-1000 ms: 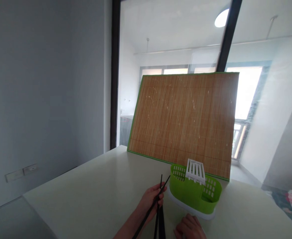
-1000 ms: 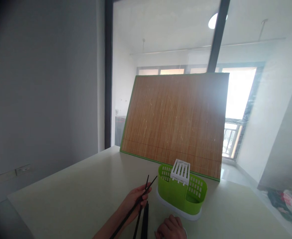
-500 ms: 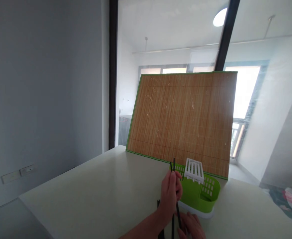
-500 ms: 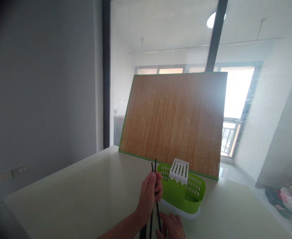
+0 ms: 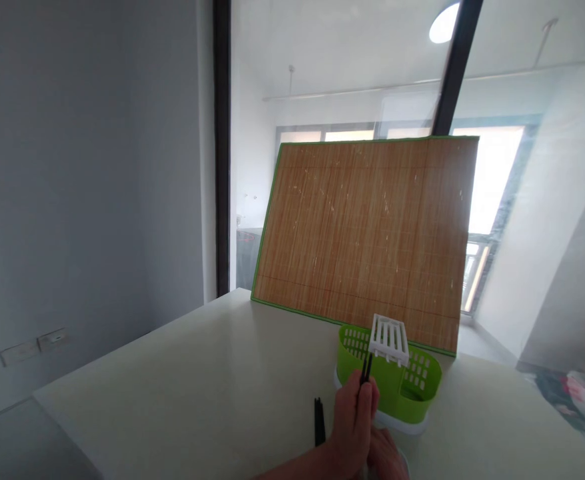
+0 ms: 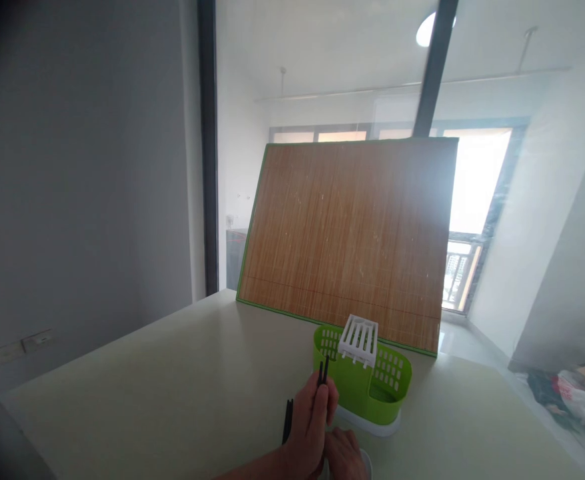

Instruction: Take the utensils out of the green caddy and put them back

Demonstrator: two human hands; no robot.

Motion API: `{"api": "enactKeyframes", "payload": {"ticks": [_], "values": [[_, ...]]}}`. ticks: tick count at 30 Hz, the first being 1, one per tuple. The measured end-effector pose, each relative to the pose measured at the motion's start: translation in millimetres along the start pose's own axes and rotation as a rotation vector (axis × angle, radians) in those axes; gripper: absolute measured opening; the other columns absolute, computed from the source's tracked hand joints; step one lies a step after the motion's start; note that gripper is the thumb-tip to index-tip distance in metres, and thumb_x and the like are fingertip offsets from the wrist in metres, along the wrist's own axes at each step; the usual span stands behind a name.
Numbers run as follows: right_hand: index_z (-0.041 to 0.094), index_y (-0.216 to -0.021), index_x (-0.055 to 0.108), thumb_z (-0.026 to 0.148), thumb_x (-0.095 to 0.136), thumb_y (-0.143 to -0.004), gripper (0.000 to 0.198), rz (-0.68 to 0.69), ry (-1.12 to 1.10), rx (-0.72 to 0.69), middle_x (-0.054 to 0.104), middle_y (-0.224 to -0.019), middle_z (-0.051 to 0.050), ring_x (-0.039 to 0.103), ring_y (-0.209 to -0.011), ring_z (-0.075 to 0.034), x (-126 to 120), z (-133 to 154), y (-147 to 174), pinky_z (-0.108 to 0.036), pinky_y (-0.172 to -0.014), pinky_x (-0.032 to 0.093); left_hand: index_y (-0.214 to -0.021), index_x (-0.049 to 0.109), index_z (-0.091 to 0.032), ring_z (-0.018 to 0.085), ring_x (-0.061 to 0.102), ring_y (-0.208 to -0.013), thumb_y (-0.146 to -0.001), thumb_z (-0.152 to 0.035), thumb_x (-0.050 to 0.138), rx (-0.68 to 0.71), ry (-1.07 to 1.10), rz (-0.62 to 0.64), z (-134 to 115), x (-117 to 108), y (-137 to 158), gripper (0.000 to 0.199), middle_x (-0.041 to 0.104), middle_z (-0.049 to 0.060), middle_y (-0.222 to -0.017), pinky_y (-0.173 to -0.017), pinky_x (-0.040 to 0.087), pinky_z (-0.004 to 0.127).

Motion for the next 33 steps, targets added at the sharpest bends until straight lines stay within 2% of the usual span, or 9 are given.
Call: {"api": "enactKeyframes", "payload": {"ticks": [4,7,9,13,17,24,27,29,33], "values": [[0.025,-0.073,0.052,0.019,0.044,-0.075,0.01,-0.01,0.066,0.018,0.061,-0.066,0.0,0.057,-0.063,-0.018,4.5,-0.8,4.1,-0.028,-0.059,0.039,-0.078,0.05,-0.017,0.012,0.044,-0.062,-0.094,-0.043,0.025,0.08,-0.148,0.151,-5.1,-12.8,7.6,0.04,0.048,0.003,-0.07,-0.062,0.04,0.024],[0.024,-0.073,0.052,0.021,0.045,-0.078,0.009,0.008,0.103,0.014,0.061,-0.066,-0.001,0.057,-0.064,-0.018,4.5,0.2,3.7,-0.028,-0.06,0.039,-0.082,0.055,-0.016,0.015,0.049,-0.077,-0.094,-0.034,0.03,0.198,-0.314,0.304,-18.3,-25.6,5.5,0.032,0.054,0.006,-0.08,-0.075,0.039,0.027],[0.024,-0.071,0.05,0.026,0.046,-0.081,0.011,0.019,0.139,-0.007,0.059,-0.064,0.0,0.057,-0.062,-0.017,3.1,1.5,1.3,-0.027,-0.059,0.038,-0.081,0.057,-0.016,0.016,0.05,-0.08,-0.092,-0.031,0.036,0.206,-0.367,0.326,-25.1,-32.2,0.3,0.028,0.055,0.006,-0.082,-0.076,0.039,0.027],[0.023,-0.069,0.049,0.031,0.045,-0.087,0.02,-0.001,0.173,-0.067,0.056,-0.06,0.002,0.054,-0.057,-0.015,-2.3,4.0,-4.7,-0.026,-0.056,0.036,-0.078,0.06,-0.016,0.011,0.049,-0.064,-0.085,-0.033,0.051,-0.011,-0.283,0.302,-23.2,-39.7,-11.6,0.021,0.051,0.002,-0.074,-0.056,0.039,0.021],[0.022,-0.071,0.049,0.03,0.048,-0.086,0.017,0.043,0.133,-0.064,0.056,-0.061,0.003,0.054,-0.06,-0.014,-4.3,2.8,-4.4,-0.026,-0.058,0.035,-0.082,0.061,-0.014,0.007,0.046,-0.046,-0.079,-0.038,0.058,-0.209,-0.088,0.39,-16.8,-46.2,-17.5,0.025,0.051,-0.001,-0.07,-0.042,0.04,0.019],[0.023,-0.072,0.05,0.028,0.061,-0.079,0.014,0.1,0.087,-0.027,0.057,-0.065,0.005,0.052,-0.065,-0.014,3.5,-4.5,4.5,-0.025,-0.061,0.033,-0.084,0.067,-0.013,0.01,0.057,-0.054,-0.077,-0.035,0.062,-0.181,-0.175,0.524,-28.5,-57.7,-24.0,0.024,0.059,0.001,-0.068,-0.052,0.046,0.019],[0.023,-0.071,0.05,0.03,0.064,-0.076,0.016,0.122,0.067,0.009,0.058,-0.065,0.006,0.052,-0.066,-0.014,6.4,-5.5,6.4,-0.026,-0.062,0.032,-0.079,0.067,-0.013,0.01,0.058,-0.056,-0.076,-0.033,0.063,-0.094,-0.211,0.453,-40.7,-62.9,-33.4,0.021,0.06,0.001,-0.067,-0.053,0.046,0.018],[0.026,-0.081,0.054,0.028,0.066,-0.074,0.014,0.119,0.02,0.037,0.06,-0.068,0.007,0.052,-0.068,-0.014,6.7,-4.7,6.7,-0.026,-0.063,0.032,-0.08,0.066,-0.013,0.01,0.058,-0.056,-0.078,-0.032,0.062,-0.036,-0.183,0.338,-53.0,-68.2,-43.8,0.02,0.06,0.001,-0.069,-0.053,0.047,0.018],[0.031,-0.096,0.055,0.022,0.068,-0.069,0.031,0.091,-0.045,0.102,0.063,-0.074,0.009,0.053,-0.072,-0.015,3.4,-1.6,4.4,-0.027,-0.067,0.032,-0.087,0.065,-0.015,0.011,0.06,-0.06,-0.08,-0.031,0.061,0.138,-0.12,0.07,-80.7,-78.7,-71.3,0.018,0.064,0.002,-0.075,-0.057,0.051,0.021]]}}
Point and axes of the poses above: each hand's wrist, its own y-axis away from the middle knuckle, its own x-axis out of the palm, z = x × y, the point moved 1 cm from there along -y, towards the middle knuckle
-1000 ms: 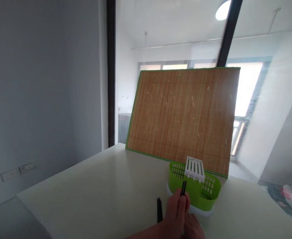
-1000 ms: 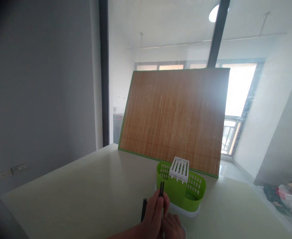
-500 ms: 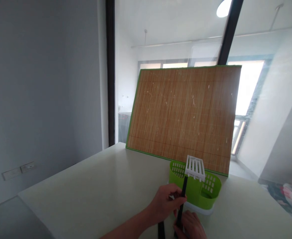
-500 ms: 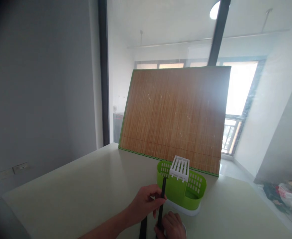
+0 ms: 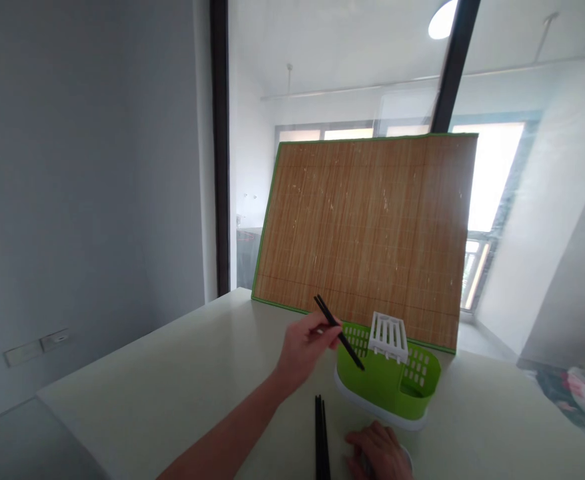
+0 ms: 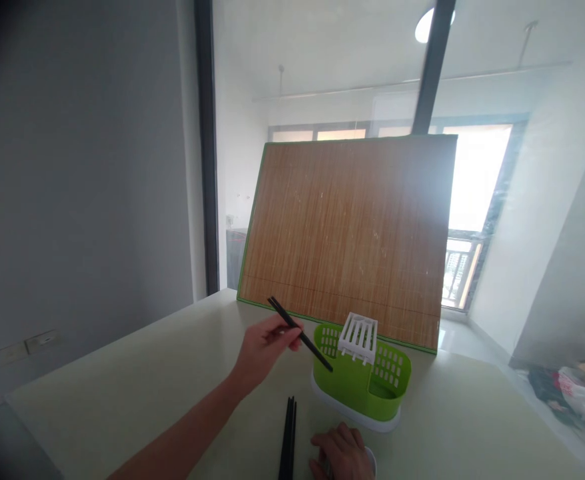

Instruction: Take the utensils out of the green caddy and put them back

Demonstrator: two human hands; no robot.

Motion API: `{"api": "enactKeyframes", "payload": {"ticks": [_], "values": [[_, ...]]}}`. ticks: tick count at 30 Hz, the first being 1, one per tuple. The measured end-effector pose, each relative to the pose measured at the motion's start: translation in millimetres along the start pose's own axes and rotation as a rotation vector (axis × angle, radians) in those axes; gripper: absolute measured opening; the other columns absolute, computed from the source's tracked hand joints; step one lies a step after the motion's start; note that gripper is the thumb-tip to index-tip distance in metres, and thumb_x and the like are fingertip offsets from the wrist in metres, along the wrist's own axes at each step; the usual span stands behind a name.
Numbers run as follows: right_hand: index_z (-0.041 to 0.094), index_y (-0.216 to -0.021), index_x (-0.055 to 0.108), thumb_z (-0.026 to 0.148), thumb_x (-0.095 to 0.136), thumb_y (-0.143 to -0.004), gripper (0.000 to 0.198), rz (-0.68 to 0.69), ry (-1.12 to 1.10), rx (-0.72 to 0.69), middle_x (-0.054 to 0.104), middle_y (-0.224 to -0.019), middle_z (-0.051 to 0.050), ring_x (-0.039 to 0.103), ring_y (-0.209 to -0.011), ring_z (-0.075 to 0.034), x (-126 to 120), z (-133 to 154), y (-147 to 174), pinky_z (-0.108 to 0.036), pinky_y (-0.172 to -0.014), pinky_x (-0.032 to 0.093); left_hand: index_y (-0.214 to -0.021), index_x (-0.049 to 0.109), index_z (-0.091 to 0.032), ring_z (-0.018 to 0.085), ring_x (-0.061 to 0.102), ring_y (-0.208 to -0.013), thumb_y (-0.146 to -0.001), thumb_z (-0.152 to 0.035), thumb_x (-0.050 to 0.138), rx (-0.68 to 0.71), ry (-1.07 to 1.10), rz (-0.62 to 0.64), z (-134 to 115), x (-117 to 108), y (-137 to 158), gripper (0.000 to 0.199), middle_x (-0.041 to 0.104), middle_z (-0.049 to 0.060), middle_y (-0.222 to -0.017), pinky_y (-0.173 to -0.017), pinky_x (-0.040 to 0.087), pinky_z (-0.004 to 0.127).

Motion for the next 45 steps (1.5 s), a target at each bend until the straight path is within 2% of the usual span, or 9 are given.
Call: {"api": "enactKeyframes", "payload": {"ticks": [3,6,11,14,17,25,31,40,45], "values": [[0.032,-0.096,0.056,0.022,0.066,-0.072,0.028,0.065,-0.009,-0.035,0.064,-0.076,0.009,0.054,-0.074,-0.015,-1.5,1.0,-1.4,-0.026,-0.068,0.032,-0.09,0.067,-0.017,0.013,0.062,-0.069,-0.079,-0.032,0.062,0.153,-0.112,-0.132,-4.8,-2.2,-22.7,0.019,0.067,0.003,-0.083,-0.063,0.052,0.022],[0.032,-0.093,0.056,0.021,0.065,-0.072,0.025,0.058,-0.002,-0.055,0.063,-0.074,0.009,0.053,-0.073,-0.015,2.4,-2.4,0.1,-0.026,-0.067,0.031,-0.09,0.069,-0.019,0.015,0.063,-0.078,-0.081,-0.033,0.06,0.231,-0.252,-0.119,10.8,6.3,-40.3,0.019,0.069,0.004,-0.088,-0.07,0.051,0.024],[0.03,-0.083,0.057,0.02,0.066,-0.067,0.021,-0.065,0.026,-0.077,0.061,-0.069,0.007,0.05,-0.069,-0.016,17.4,-13.0,5.4,-0.027,-0.065,0.029,-0.089,0.07,-0.018,0.017,0.063,-0.074,-0.081,-0.037,0.057,0.098,-0.465,0.075,55.6,21.7,-48.6,0.024,0.071,0.003,-0.085,-0.069,0.048,0.026],[0.029,-0.079,0.057,0.02,0.062,-0.067,0.016,-0.123,0.029,-0.112,0.06,-0.065,0.006,0.048,-0.065,-0.016,21.8,-14.7,5.0,-0.028,-0.062,0.027,-0.084,0.071,-0.017,0.016,0.061,-0.07,-0.081,-0.04,0.055,0.04,-0.573,0.207,68.0,25.0,-43.9,0.028,0.07,0.002,-0.077,-0.063,0.044,0.023],[0.029,-0.078,0.057,0.02,0.06,-0.067,0.014,-0.134,0.031,-0.126,0.059,-0.064,0.005,0.048,-0.064,-0.016,17.0,-9.2,1.2,-0.028,-0.061,0.026,-0.083,0.071,-0.018,0.015,0.059,-0.067,-0.081,-0.04,0.054,0.019,-0.636,0.322,67.5,26.0,-40.5,0.028,0.068,-0.001,-0.072,-0.058,0.039,0.021],[0.028,-0.08,0.057,0.015,0.064,-0.066,0.021,0.014,0.102,-0.121,0.062,-0.068,0.006,0.054,-0.068,-0.015,-14.5,11.9,-11.0,-0.026,-0.063,0.032,-0.079,0.07,-0.017,0.012,0.057,-0.063,-0.078,-0.034,0.057,-0.031,-0.657,0.494,51.1,23.7,-37.7,0.022,0.065,-0.002,-0.065,-0.054,0.033,0.019],[0.028,-0.08,0.057,0.015,0.065,-0.066,0.021,0.018,0.109,-0.145,0.062,-0.068,0.007,0.054,-0.067,-0.014,-15.8,11.3,-12.0,-0.025,-0.062,0.034,-0.081,0.07,-0.017,0.015,0.059,-0.068,-0.078,-0.035,0.057,-0.001,-0.679,0.442,57.6,26.1,-39.6,0.022,0.068,0.0,-0.072,-0.057,0.036,0.021],[0.028,-0.074,0.055,0.021,0.062,-0.067,0.013,-0.112,0.114,-0.133,0.058,-0.063,0.005,0.05,-0.063,-0.016,21.6,-9.3,4.4,-0.028,-0.061,0.029,-0.089,0.07,-0.021,0.018,0.062,-0.076,-0.079,-0.043,0.056,-0.063,-0.823,0.321,86.5,39.6,-64.0,0.028,0.07,0.002,-0.082,-0.06,0.041,0.024],[0.028,-0.073,0.055,0.023,0.062,-0.067,0.01,-0.105,0.106,-0.114,0.058,-0.063,0.005,0.049,-0.064,-0.016,23.8,-10.0,5.1,-0.028,-0.062,0.029,-0.088,0.071,-0.022,0.022,0.061,-0.079,-0.078,-0.045,0.056,-0.107,-0.891,0.289,99.2,44.7,-70.6,0.029,0.069,0.004,-0.083,-0.063,0.04,0.027]]}}
Point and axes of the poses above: each hand's wrist, its own y-axis away from the middle knuckle, its own x-axis out of the palm, z = x × y, the point moved 1 cm from there along -y, towards the middle knuckle
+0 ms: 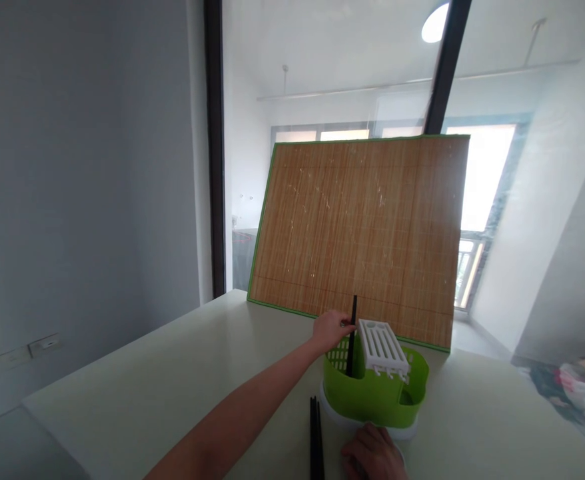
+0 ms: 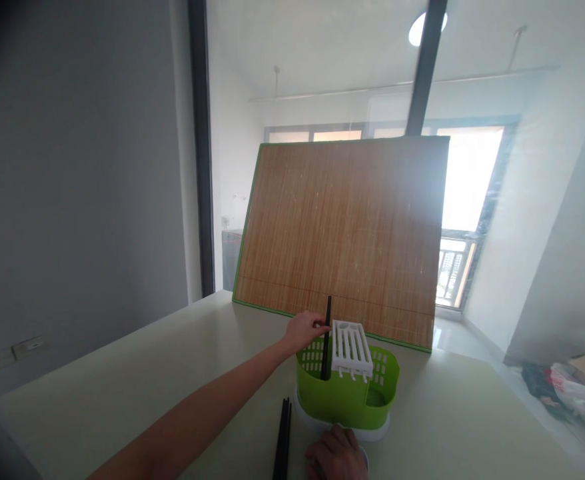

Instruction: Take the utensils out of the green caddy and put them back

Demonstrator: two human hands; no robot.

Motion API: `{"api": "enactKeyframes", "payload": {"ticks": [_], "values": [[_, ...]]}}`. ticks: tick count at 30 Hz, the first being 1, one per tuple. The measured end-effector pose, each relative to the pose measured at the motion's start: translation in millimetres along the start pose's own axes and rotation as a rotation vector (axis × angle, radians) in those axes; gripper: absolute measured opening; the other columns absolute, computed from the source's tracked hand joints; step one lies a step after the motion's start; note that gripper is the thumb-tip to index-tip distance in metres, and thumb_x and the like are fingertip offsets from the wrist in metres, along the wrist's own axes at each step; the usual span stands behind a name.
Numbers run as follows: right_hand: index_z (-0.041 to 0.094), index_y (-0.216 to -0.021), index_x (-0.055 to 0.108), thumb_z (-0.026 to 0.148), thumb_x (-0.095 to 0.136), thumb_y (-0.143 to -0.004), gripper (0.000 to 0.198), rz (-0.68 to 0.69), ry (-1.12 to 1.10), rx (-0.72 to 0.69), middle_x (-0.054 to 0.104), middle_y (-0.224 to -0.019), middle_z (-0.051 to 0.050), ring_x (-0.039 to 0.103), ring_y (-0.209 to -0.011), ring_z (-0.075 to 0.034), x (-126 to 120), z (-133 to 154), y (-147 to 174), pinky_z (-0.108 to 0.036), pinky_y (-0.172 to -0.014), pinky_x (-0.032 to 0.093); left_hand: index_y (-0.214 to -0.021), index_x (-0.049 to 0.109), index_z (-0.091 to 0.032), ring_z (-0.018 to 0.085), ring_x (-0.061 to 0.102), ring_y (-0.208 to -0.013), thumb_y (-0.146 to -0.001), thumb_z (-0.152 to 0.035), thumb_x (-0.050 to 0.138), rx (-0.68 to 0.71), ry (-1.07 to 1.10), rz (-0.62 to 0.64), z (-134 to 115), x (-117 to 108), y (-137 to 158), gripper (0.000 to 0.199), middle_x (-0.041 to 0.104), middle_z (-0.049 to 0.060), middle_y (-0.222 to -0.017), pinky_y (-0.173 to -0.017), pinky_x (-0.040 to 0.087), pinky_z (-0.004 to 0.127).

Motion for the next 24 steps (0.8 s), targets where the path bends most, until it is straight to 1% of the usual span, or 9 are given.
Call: {"api": "enactKeyframes", "payload": {"ticks": [3,7,10,15,20,24], "values": [[0.028,-0.073,0.056,0.021,0.063,-0.066,0.012,0.029,0.002,0.001,0.058,-0.063,0.005,0.05,-0.064,-0.016,-7.6,4.3,-5.4,-0.028,-0.062,0.03,-0.088,0.071,-0.023,0.022,0.061,-0.08,-0.078,-0.044,0.056,-0.001,-0.009,0.04,5.9,8.2,-0.9,0.028,0.069,0.004,-0.083,-0.063,0.04,0.027],[0.028,-0.075,0.056,0.017,0.062,-0.067,0.015,0.111,-0.02,0.008,0.06,-0.066,0.005,0.051,-0.067,-0.015,-14.0,8.3,-8.6,-0.027,-0.063,0.03,-0.089,0.07,-0.022,0.019,0.061,-0.073,-0.078,-0.039,0.057,0.033,0.024,0.127,14.7,17.5,-1.8,0.024,0.069,0.002,-0.079,-0.057,0.037,0.023],[0.028,-0.073,0.056,0.016,0.062,-0.065,0.015,0.079,-0.028,0.032,0.059,-0.066,0.005,0.051,-0.067,-0.016,-9.1,5.4,-3.8,-0.028,-0.063,0.03,-0.087,0.07,-0.02,0.016,0.06,-0.07,-0.078,-0.038,0.057,0.076,0.057,0.178,19.3,19.5,-5.3,0.025,0.068,0.0,-0.076,-0.056,0.037,0.021],[0.027,-0.07,0.055,0.017,0.063,-0.063,0.014,0.007,-0.027,0.022,0.057,-0.063,0.005,0.049,-0.064,-0.015,3.1,-1.5,3.7,-0.028,-0.061,0.029,-0.087,0.07,-0.018,0.014,0.06,-0.07,-0.079,-0.038,0.056,0.142,0.109,0.235,23.2,16.4,-10.8,0.025,0.069,-0.001,-0.077,-0.058,0.037,0.02],[0.027,-0.069,0.055,0.021,0.063,-0.066,0.011,-0.004,-0.008,0.001,0.056,-0.062,0.005,0.048,-0.063,-0.015,3.7,-0.3,2.3,-0.028,-0.061,0.029,-0.09,0.07,-0.019,0.015,0.061,-0.074,-0.079,-0.036,0.057,0.175,0.144,0.258,24.5,16.9,-13.8,0.024,0.07,-0.001,-0.081,-0.06,0.039,0.019],[0.027,-0.068,0.055,0.023,0.063,-0.067,0.009,-0.019,0.026,-0.019,0.055,-0.06,0.004,0.048,-0.063,-0.015,3.7,1.6,0.9,-0.028,-0.06,0.028,-0.094,0.069,-0.021,0.015,0.062,-0.077,-0.079,-0.035,0.057,0.17,0.162,0.262,22.1,20.8,-16.0,0.024,0.071,-0.001,-0.083,-0.063,0.041,0.02]]}}
Point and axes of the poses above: each hand's wrist, its own y-axis away from the middle knuckle, its own x-axis out of the palm, z = x × y, the point moved 1 cm from there along -y, towards the middle knuckle
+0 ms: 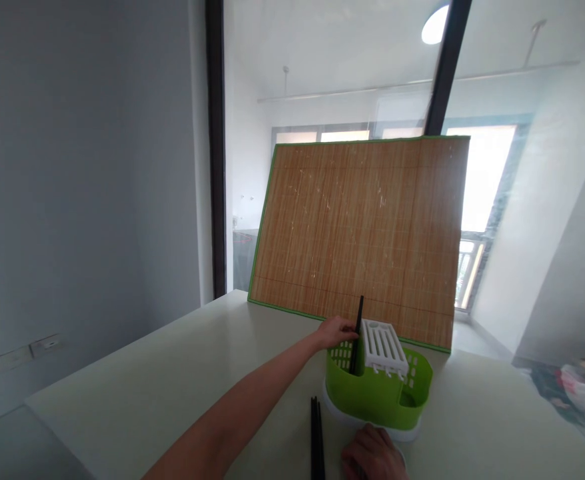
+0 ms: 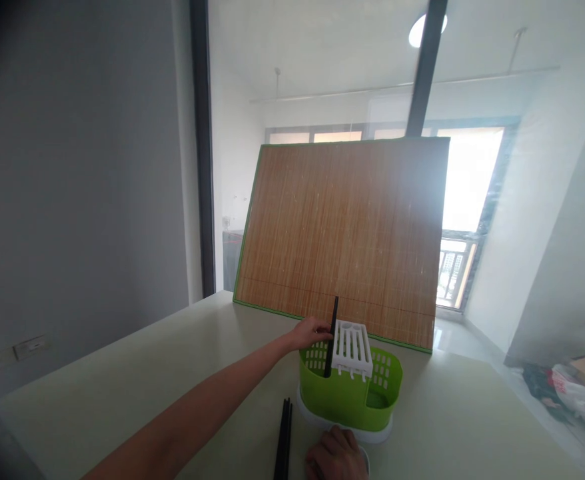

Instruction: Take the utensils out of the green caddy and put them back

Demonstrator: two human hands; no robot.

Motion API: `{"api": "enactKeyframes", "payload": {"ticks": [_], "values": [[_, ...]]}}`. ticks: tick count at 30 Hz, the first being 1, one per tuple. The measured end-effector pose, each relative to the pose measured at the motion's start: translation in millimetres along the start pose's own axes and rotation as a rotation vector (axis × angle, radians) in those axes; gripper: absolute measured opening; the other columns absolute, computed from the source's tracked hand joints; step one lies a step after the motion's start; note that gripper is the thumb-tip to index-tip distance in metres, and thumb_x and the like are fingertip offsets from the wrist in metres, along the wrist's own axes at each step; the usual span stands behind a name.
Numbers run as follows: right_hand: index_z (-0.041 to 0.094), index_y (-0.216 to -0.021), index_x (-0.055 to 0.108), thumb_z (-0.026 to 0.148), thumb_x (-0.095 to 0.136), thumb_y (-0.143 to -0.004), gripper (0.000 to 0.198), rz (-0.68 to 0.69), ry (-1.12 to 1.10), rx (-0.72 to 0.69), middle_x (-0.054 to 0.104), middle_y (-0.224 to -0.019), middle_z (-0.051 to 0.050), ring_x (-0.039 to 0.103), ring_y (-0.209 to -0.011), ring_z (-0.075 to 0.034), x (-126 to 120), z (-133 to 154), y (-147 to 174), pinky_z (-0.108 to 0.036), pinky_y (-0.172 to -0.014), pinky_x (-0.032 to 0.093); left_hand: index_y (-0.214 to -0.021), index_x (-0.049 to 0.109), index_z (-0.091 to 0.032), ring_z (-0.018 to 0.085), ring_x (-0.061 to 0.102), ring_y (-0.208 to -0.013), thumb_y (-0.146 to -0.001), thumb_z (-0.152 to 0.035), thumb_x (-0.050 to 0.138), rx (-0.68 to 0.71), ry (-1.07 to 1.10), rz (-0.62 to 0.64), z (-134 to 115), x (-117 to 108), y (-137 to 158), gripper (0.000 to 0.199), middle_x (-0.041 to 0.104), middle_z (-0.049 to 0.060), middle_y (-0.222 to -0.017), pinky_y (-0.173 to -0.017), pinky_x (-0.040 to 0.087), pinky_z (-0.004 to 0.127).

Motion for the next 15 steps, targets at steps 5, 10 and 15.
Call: {"api": "enactKeyframes", "payload": {"ticks": [5,10,15], "values": [[0.027,-0.068,0.055,0.023,0.062,-0.068,0.008,-0.006,-0.015,-0.009,0.056,-0.06,0.005,0.048,-0.062,-0.015,1.1,-0.6,-0.2,-0.028,-0.06,0.028,-0.093,0.07,-0.022,0.016,0.063,-0.078,-0.074,-0.041,0.062,-0.033,0.013,-0.046,-5.8,-4.9,3.9,0.028,0.071,0.001,-0.084,-0.064,0.043,0.022],[0.027,-0.069,0.055,0.021,0.064,-0.067,0.01,0.058,-0.004,0.01,0.057,-0.063,0.004,0.049,-0.065,-0.016,-7.0,2.6,-4.9,-0.028,-0.061,0.028,-0.118,0.055,-0.021,0.018,0.057,-0.096,-0.084,-0.046,0.046,-0.091,0.065,-0.336,-7.2,-16.2,36.5,0.043,0.06,0.007,-0.116,-0.075,0.044,0.027],[0.028,-0.073,0.056,0.027,0.065,-0.071,0.009,0.065,0.012,-0.029,0.059,-0.063,0.006,0.05,-0.065,-0.015,-20.1,11.2,-16.3,-0.028,-0.062,0.03,-0.095,0.057,-0.019,0.016,0.058,-0.08,-0.087,-0.044,0.038,-0.264,0.21,-0.724,10.2,3.0,101.3,0.032,0.063,0.005,-0.091,-0.068,0.045,0.026]]}}
Point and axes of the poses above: each hand's wrist, its own y-axis away from the middle knuckle, its own x-axis out of the palm, z = x × y, the point moved 1 cm from there along -y, towards the middle knuckle
